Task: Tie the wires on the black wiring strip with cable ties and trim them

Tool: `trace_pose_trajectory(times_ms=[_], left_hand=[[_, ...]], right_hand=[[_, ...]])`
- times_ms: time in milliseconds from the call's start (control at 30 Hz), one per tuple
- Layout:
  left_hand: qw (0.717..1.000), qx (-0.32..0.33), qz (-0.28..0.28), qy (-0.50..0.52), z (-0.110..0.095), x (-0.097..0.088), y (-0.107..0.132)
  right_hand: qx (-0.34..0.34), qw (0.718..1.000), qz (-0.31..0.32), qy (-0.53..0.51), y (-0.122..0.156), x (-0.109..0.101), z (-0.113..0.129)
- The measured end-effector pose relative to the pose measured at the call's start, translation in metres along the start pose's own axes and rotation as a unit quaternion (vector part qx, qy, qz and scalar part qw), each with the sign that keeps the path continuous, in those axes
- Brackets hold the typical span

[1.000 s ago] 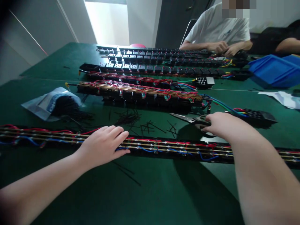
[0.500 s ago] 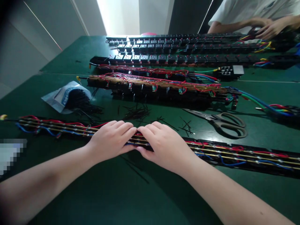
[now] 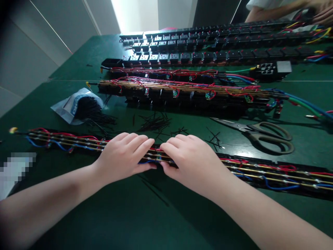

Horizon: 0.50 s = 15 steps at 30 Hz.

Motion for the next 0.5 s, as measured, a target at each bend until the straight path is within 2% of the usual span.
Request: trace_pose_trajectory(times_ms=[233, 367, 500], left_hand=[[1.000, 0.006, -0.020, -0.001, 0.001, -0.001, -0.002], [0.999, 0.025, -0.043, -0.007, 0.002, 0.000, -0.002], [0.999, 0.012, -0.050, -0.017, 0.002, -0.001, 0.000]], right_hand=[[0.067, 0.991, 0.078, 0.082, 0.010, -0.025, -0.012], [0.081, 0.988, 0.097, 0.086, 0.018, -0.032, -0.019], [0.090, 0.987, 0.106, 0.083, 0.030, -0.034, -0.026]])
Point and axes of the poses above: each hand's wrist, its own y-axis away from the middle knuckle, its own x-axis out of the palm, z = x × y, the point moved 1 cm from there along -y, towards the middle knuckle, and after that the axes turned 3 degrees about y, right-handed, at the moved point
